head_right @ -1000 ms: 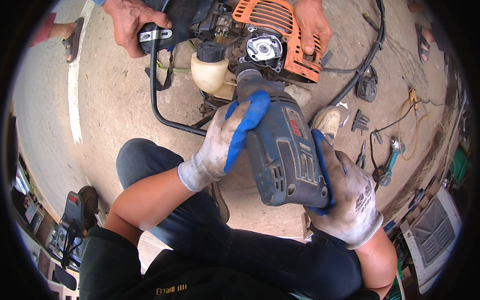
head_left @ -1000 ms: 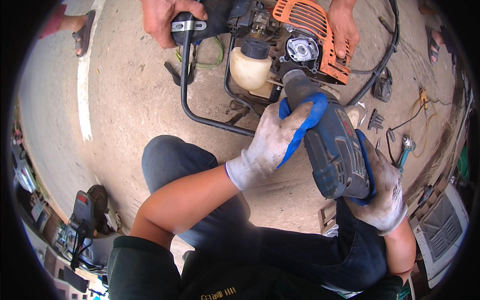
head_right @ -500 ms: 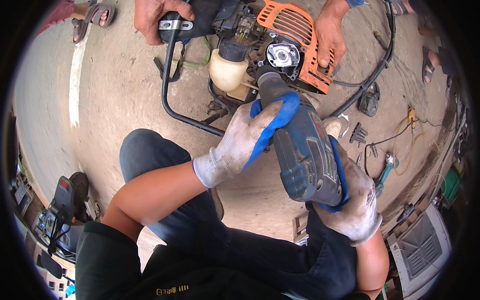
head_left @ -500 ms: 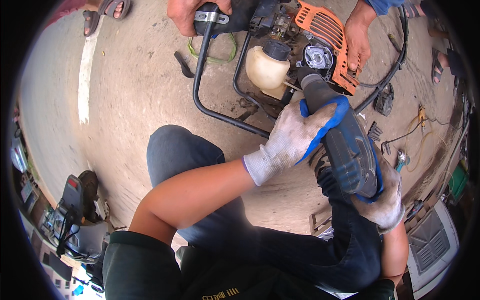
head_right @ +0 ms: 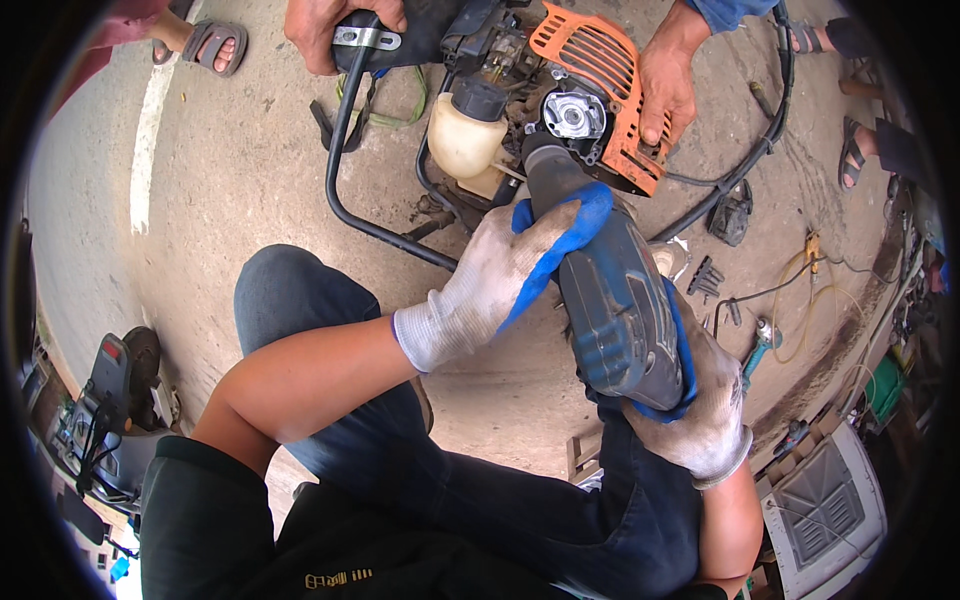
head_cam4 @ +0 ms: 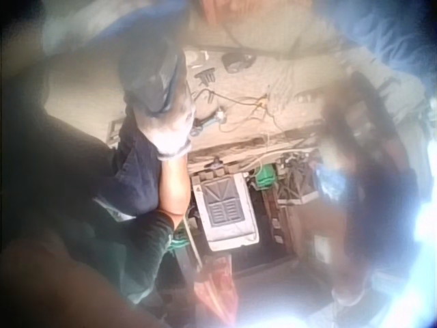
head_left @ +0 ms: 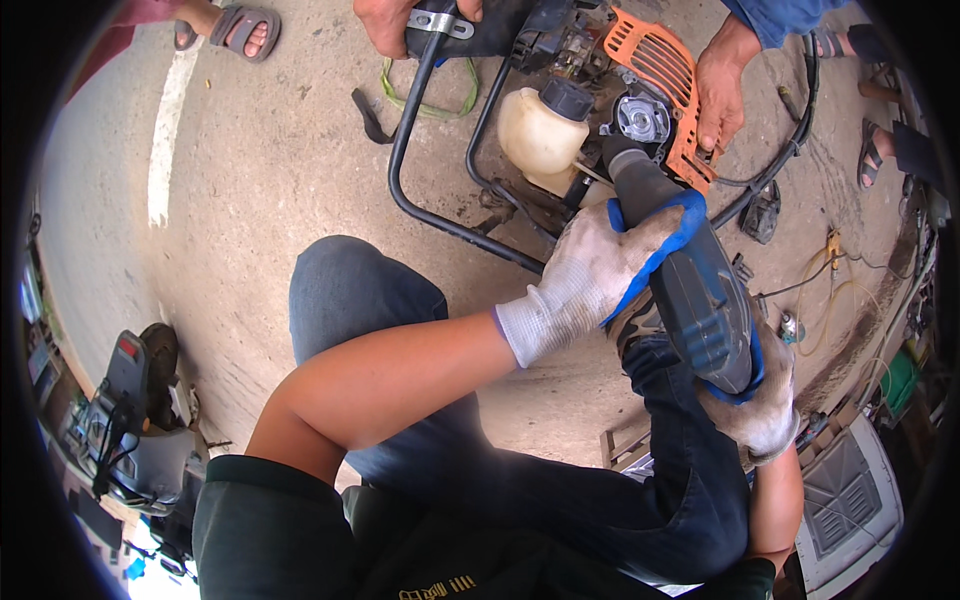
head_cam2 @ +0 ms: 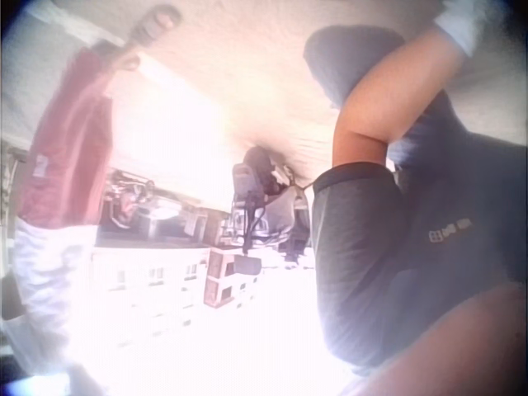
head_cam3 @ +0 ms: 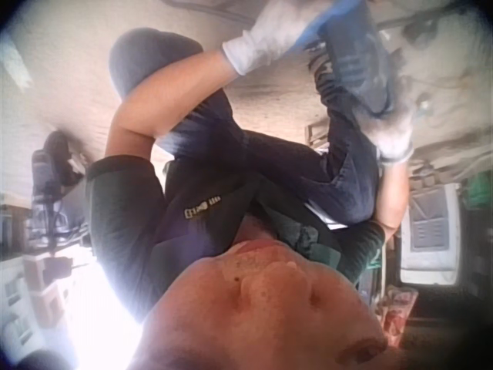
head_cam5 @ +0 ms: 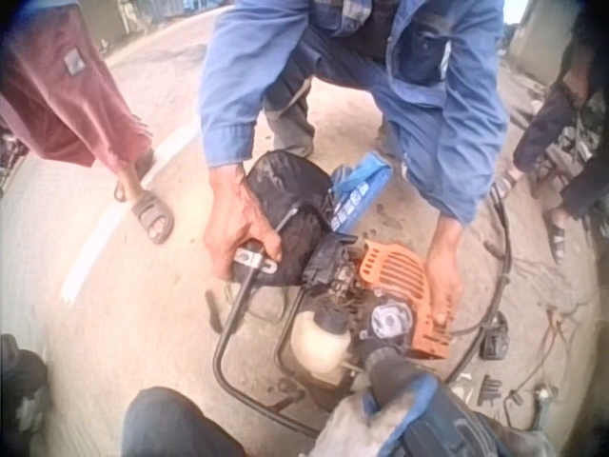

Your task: The person selects a drill bit and attaches it to a cordless drill. Then the person kneels and uses the drill on a small engine while another person holds the engine steady.

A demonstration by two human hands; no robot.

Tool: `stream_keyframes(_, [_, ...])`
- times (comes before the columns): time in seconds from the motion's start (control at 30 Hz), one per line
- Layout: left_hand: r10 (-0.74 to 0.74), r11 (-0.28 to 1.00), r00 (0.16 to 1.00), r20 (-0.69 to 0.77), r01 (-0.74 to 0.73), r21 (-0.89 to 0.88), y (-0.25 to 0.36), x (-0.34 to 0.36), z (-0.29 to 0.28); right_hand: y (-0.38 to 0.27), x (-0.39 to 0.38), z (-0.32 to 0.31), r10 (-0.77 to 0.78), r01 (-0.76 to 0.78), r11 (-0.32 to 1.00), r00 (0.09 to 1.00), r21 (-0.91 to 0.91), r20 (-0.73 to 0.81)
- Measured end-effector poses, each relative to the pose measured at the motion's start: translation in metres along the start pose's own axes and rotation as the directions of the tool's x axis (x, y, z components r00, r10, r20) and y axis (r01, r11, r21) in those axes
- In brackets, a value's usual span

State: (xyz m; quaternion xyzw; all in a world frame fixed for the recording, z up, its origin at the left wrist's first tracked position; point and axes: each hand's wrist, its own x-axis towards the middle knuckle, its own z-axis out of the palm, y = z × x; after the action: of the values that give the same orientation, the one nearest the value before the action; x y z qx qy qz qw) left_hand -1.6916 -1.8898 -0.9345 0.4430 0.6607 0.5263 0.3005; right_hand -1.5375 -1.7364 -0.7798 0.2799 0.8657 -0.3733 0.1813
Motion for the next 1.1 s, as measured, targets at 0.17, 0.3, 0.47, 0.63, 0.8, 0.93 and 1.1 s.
stream_keyframes(0.17, [0.009,1.000,0.986,-0.165,-0.012,-0.015,0.002,0.009,0.008,0.012,-0.002,0.003,0.202,-0.208,0.960,0.978,0.189,0.052])
stream_keyframes(0.3, [-0.169,0.935,0.983,-0.077,0.135,-0.329,0.008,0.011,0.007,0.021,-0.005,0.003,0.118,-0.121,0.988,0.992,0.100,0.032])
stream_keyframes(0.47, [-0.141,0.957,0.986,-0.086,0.113,-0.268,0.008,0.011,0.007,0.024,-0.009,-0.003,0.020,-0.021,0.998,1.000,0.062,0.017])
stream_keyframes(0.63, [-0.099,0.986,0.989,-0.106,0.084,-0.143,0.002,0.013,0.012,0.023,-0.009,-0.006,0.055,-0.055,0.999,0.998,-0.003,0.025])
stream_keyframes(0.8, [-0.180,0.926,0.981,-0.066,0.147,-0.348,0.000,0.015,0.014,0.017,-0.006,-0.007,0.178,-0.180,0.981,0.983,0.073,0.033])
stream_keyframes(0.93, [-0.260,0.913,0.963,-0.066,0.223,-0.343,0.007,0.013,0.011,0.008,-0.001,-0.011,0.132,-0.133,0.991,0.990,0.024,0.039])
stream_keyframes(1.1, [-0.324,0.871,0.943,-0.080,0.264,-0.415,0.017,0.016,0.005,-0.001,0.001,-0.013,0.196,-0.202,0.972,0.979,0.119,0.065])
